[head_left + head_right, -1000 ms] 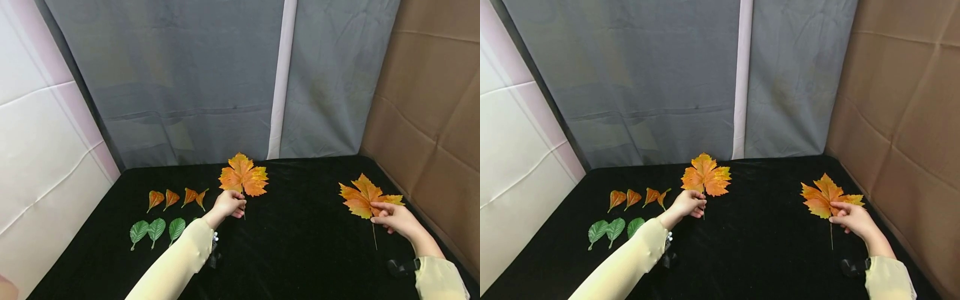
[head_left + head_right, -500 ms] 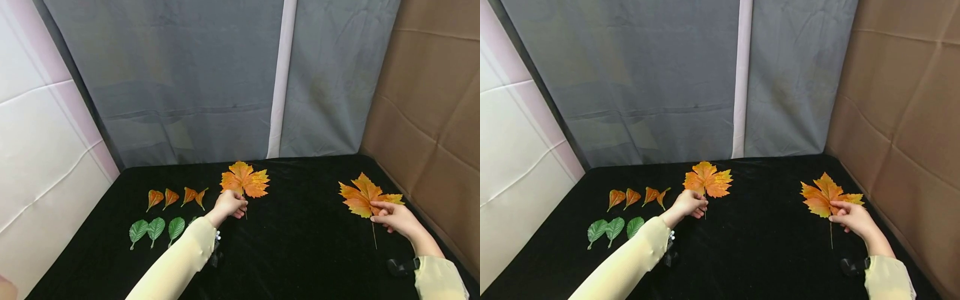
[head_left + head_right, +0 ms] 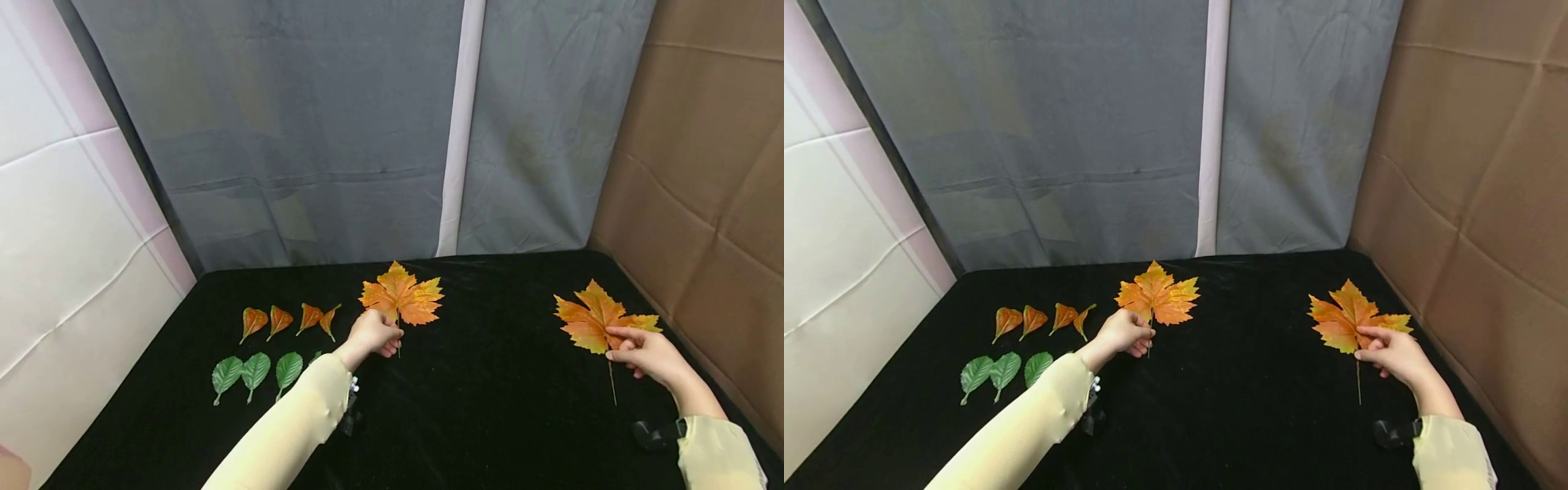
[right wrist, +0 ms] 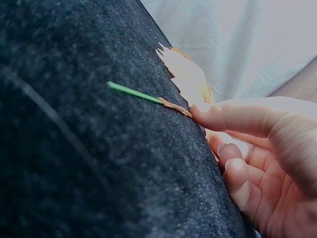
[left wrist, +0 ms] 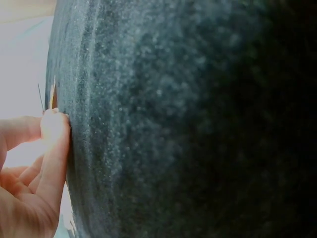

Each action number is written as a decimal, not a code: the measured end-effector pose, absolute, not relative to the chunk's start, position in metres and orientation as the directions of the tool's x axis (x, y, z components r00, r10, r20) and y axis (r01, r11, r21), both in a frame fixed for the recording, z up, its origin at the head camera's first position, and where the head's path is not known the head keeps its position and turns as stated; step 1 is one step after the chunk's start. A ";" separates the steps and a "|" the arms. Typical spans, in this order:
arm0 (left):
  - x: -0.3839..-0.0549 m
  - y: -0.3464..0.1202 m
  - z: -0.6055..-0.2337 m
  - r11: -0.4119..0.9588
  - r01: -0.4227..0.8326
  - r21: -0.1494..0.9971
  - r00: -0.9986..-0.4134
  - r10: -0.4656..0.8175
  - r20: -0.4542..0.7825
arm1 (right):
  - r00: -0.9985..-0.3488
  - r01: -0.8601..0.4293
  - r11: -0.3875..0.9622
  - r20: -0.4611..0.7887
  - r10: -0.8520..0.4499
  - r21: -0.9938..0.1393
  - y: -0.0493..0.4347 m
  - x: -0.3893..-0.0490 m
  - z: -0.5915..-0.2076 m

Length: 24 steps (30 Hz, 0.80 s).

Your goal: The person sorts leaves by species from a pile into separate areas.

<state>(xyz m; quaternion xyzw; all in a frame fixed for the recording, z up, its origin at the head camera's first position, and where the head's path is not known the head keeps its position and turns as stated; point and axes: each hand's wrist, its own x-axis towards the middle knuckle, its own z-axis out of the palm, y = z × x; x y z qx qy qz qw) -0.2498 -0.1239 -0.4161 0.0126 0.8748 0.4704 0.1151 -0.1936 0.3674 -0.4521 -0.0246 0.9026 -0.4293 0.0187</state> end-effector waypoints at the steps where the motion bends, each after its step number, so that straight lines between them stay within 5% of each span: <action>1: -0.250 -0.123 -0.416 0.555 -0.089 0.827 -0.973 0.130 -0.192 | -0.998 -0.029 0.632 -0.012 -0.061 -0.775 0.367 -0.194 -0.452; 24: -0.252 -0.121 -0.411 0.632 -0.075 0.771 -0.957 0.171 -0.233 | -0.999 -0.007 0.635 -0.028 -0.045 -0.772 0.367 -0.195 -0.453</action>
